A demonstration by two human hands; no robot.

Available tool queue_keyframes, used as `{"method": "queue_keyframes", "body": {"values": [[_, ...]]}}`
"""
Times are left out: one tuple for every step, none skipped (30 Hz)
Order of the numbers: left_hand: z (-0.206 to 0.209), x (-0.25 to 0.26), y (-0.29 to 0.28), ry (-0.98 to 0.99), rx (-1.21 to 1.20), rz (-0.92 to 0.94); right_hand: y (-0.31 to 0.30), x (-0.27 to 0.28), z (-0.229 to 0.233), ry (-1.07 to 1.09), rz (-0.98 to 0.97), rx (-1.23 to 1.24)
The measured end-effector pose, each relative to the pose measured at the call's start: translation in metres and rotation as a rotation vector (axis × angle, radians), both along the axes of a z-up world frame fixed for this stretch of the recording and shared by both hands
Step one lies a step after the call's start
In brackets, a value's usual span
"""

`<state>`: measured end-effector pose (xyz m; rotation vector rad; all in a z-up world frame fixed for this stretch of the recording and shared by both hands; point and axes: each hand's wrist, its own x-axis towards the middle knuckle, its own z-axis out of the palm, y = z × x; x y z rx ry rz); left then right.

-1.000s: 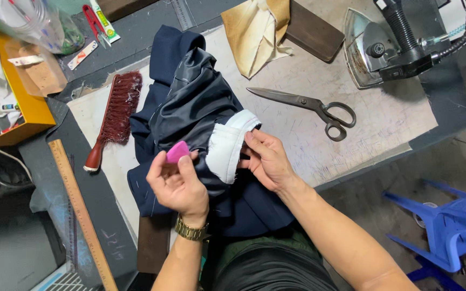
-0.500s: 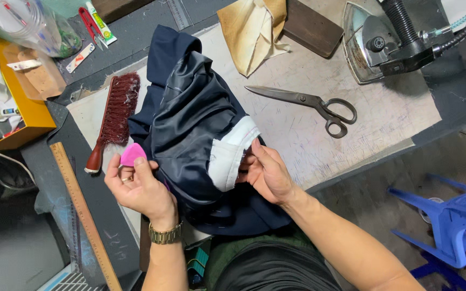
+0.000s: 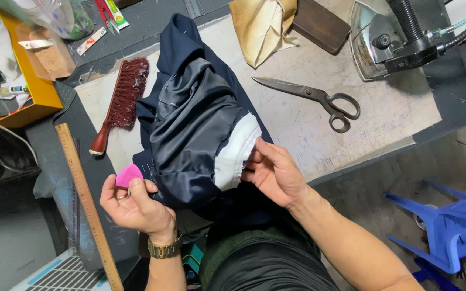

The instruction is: The person marks the interior lining of a suit jacket sleeve using a piece of chalk.

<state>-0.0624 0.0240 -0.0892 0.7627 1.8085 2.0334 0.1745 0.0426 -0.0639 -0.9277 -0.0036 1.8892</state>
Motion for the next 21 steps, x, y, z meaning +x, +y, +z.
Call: {"method": "queue_keyframes", "body": {"values": [[-0.001,0.0,-0.001,0.0,-0.011,-0.004,-0.002,0.0,0.0,0.0,-0.011,0.01],[-0.001,0.0,-0.002,-0.002,-0.01,0.001,-0.003,0.0,0.001,-0.001,-0.007,0.012],[0.0,0.0,-0.001,-0.02,-0.003,0.013,-0.004,-0.001,0.003,-0.009,0.034,0.098],[0.001,0.0,0.0,-0.038,0.004,0.024,-0.004,-0.001,0.005,-0.017,0.076,0.185],[-0.005,-0.002,0.003,-0.039,0.009,0.03,0.002,-0.007,0.016,-0.017,0.082,0.19],[-0.011,-0.005,0.006,-0.042,0.109,-0.009,0.008,-0.013,0.028,-0.018,0.001,0.262],[-0.017,-0.008,0.008,-0.045,0.209,-0.046,0.013,-0.018,0.04,-0.019,-0.079,0.335],[-0.02,-0.007,0.013,-0.045,0.215,-0.04,0.017,-0.018,0.043,-0.019,-0.073,0.34],[-0.022,-0.005,0.017,-0.032,0.226,-0.046,0.022,-0.017,0.047,-0.018,-0.073,0.397],[-0.025,-0.004,0.021,-0.02,0.237,-0.051,0.026,-0.017,0.051,-0.017,-0.072,0.455],[-0.024,-0.002,0.022,-0.024,0.242,-0.044,0.027,-0.019,0.057,-0.02,-0.065,0.46],[-0.023,0.0,0.023,0.014,0.231,-0.06,0.027,-0.021,0.062,0.001,-0.094,0.464],[-0.023,0.003,0.024,0.049,0.219,-0.078,0.028,-0.022,0.067,0.021,-0.123,0.468],[-0.025,0.001,0.024,0.044,0.223,-0.072,0.027,-0.014,0.051,0.017,-0.116,0.473],[-0.028,0.001,0.021,0.047,0.217,-0.082,0.025,-0.005,0.034,0.038,-0.053,0.461],[-0.031,0.001,0.018,0.051,0.211,-0.092,0.022,0.005,0.017,0.06,0.01,0.449],[-0.034,0.001,0.017,0.04,0.207,-0.087,0.018,0.004,0.028,0.051,0.017,0.444],[-0.038,0.0,0.015,0.07,0.21,-0.091,0.014,0.002,0.038,0.043,0.031,0.439],[-0.041,-0.002,0.014,0.1,0.213,-0.091,0.011,-0.001,0.048,0.038,0.049,0.434],[-0.04,0.001,0.011,0.092,0.209,-0.081,0.007,0.007,0.022,0.031,0.06,0.43],[-0.038,0.002,0.01,0.121,0.197,-0.081,0.004,0.014,-0.004,-0.049,0.03,0.373]]}}
